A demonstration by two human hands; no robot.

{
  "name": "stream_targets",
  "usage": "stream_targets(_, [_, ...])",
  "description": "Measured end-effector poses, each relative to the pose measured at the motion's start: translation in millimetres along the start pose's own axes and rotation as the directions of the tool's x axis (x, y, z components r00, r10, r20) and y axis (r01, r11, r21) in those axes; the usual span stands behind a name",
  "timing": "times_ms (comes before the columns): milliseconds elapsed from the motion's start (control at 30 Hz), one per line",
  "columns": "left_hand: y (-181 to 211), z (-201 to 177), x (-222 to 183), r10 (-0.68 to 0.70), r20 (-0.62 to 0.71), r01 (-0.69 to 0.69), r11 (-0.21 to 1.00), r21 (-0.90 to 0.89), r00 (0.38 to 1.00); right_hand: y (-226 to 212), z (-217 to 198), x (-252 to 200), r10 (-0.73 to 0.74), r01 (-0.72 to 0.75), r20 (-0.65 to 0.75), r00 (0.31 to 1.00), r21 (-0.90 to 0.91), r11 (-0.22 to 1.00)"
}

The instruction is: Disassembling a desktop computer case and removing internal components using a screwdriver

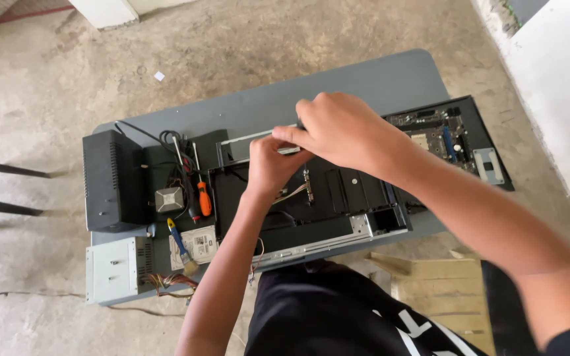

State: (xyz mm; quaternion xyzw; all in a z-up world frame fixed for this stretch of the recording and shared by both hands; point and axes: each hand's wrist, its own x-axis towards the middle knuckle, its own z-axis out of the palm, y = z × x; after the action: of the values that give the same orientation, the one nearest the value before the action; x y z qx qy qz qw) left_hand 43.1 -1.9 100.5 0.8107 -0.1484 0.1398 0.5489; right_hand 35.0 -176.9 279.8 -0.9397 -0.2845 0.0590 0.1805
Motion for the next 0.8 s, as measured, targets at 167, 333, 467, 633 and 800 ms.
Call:
stream_targets(167, [22.4,13.1,12.6,0.049,0.035,-0.048,0.998,-0.048,0.998,31.7,7.7,23.1,-0.132,0.147,0.182,0.974,-0.073,0.986])
stream_targets(333, [28.6,-1.2,4.5,-0.046,0.242,0.142,0.908,-0.395,0.969,25.6,-22.9,22.9,-0.165,0.240,0.355,0.920,-0.178,0.954])
stream_targets(467, [29.5,-2.9,3.1,-0.114,0.131,0.152,0.930,-0.335,0.985,10.1,-41.2,20.8,-0.152,0.202,0.343,0.927,-0.116,0.973])
stream_targets(633, [15.4,4.4,12.4,-0.065,0.046,0.071,0.989,-0.129,0.997,41.7,-6.7,31.7,-0.055,0.125,0.238,0.970,-0.292,0.948])
stream_targets(800, [32.0,1.3,14.2,0.025,0.170,0.028,0.953,-0.301,0.985,22.3,-25.8,23.2,-0.164,0.234,0.306,0.938,-0.208,0.950])
